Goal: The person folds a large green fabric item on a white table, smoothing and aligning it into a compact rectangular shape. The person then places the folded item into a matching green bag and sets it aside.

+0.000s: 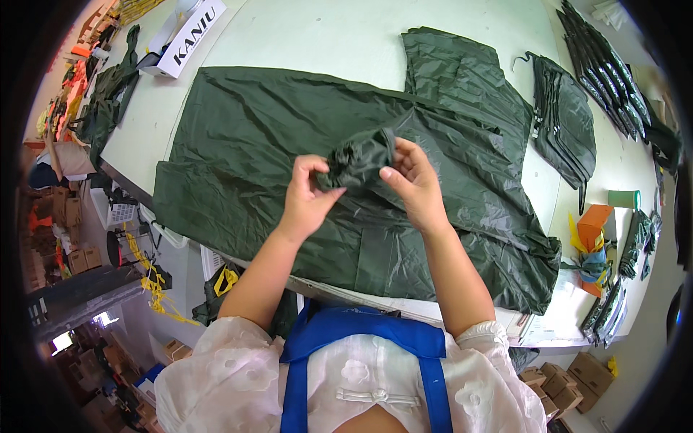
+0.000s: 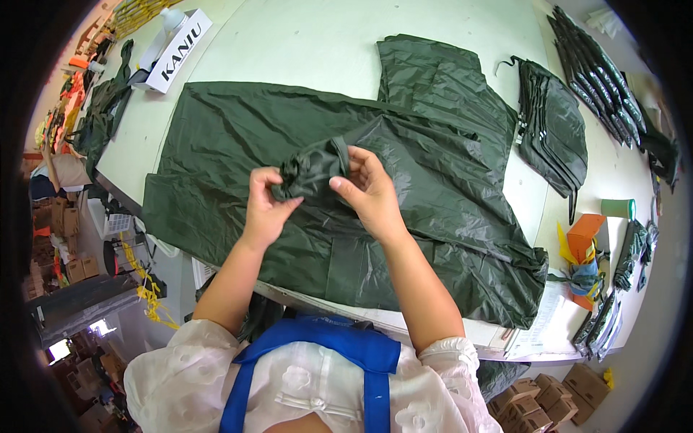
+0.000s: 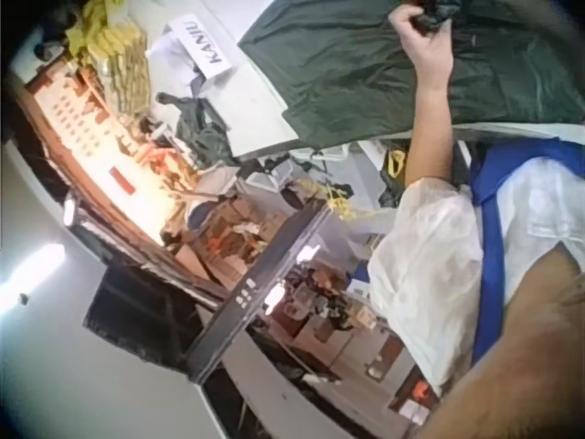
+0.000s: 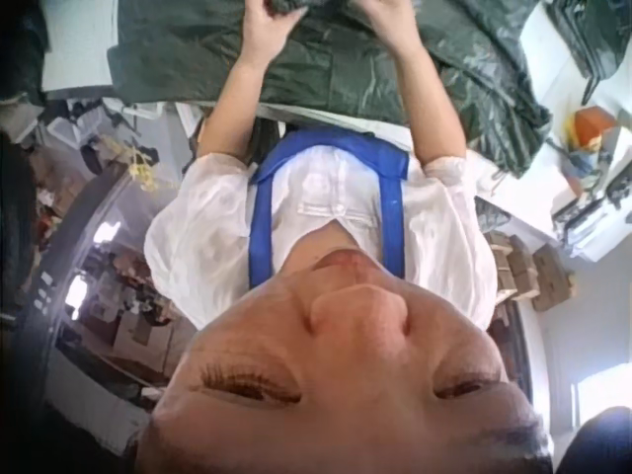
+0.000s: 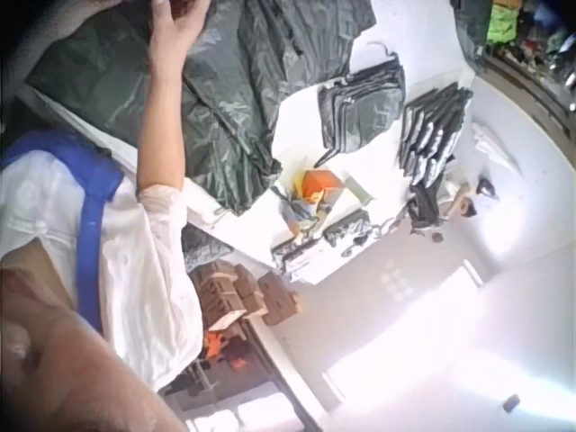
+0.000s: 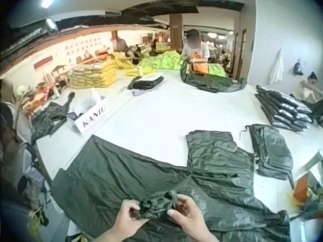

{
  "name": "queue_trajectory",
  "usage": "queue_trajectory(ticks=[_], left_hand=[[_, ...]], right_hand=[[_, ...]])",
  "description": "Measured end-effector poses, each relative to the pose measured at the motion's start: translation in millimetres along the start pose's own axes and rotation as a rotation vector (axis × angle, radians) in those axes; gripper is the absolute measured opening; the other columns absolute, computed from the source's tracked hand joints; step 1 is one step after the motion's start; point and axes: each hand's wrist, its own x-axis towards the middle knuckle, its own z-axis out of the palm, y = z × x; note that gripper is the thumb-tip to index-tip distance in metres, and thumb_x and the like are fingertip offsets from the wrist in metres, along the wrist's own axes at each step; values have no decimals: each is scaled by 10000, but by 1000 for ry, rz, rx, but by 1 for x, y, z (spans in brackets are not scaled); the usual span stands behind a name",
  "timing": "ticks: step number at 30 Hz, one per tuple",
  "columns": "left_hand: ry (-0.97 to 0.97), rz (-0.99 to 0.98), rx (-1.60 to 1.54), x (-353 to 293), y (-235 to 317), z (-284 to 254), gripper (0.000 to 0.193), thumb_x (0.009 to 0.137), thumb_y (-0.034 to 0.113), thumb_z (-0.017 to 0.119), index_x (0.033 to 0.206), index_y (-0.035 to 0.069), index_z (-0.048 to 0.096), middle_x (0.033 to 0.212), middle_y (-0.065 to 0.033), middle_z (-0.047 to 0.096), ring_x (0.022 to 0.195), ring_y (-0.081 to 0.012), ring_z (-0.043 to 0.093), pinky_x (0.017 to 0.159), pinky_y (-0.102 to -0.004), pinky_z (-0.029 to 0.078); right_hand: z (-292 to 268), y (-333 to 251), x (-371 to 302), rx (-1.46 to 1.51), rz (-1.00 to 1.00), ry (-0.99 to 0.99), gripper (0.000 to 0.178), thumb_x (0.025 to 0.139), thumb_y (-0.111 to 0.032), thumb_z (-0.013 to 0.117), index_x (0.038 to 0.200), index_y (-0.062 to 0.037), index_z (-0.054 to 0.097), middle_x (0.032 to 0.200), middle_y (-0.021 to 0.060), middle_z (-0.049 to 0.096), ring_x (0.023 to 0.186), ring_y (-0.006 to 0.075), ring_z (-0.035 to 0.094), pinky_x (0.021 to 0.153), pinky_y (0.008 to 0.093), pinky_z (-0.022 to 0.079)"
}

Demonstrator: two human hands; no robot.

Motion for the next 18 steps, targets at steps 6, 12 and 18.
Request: queue_trajectory(ticks=[6, 12, 18], left_hand=[[-195, 414, 352, -17, 17, -12, 483, 601, -210, 594, 972, 74, 473, 955, -71, 505, 955, -237, 531, 1069, -459, 349], [-237, -262, -386, -30, 44, 9, 844, 675, 196, 779, 1394, 148, 340, 1483, -119, 253, 1376, -281, 229, 1083, -461, 254], [-438, -316, -158, -26, 41, 40, 574, 745, 29, 755, 1261, 95, 514, 1223, -67, 538, 1132, -160, 495, 905, -252, 372]], right_hand=[[-10, -14, -31, 196, -28, 101, 96, 930, -42, 554, 1012, -14, 595, 902, -42, 582, 824, 31, 489, 740, 185, 382], [-36, -30, -52, 568, -22, 170, 157, 818, -154, 428, 933, -53, 464, 908, 106, 583, 851, 220, 554, 809, 344, 451], [-46, -27, -76, 587, -156, -119, 368, 822, -364, 587, 961, -64, 425, 916, 95, 527, 846, 216, 510, 798, 335, 432]])
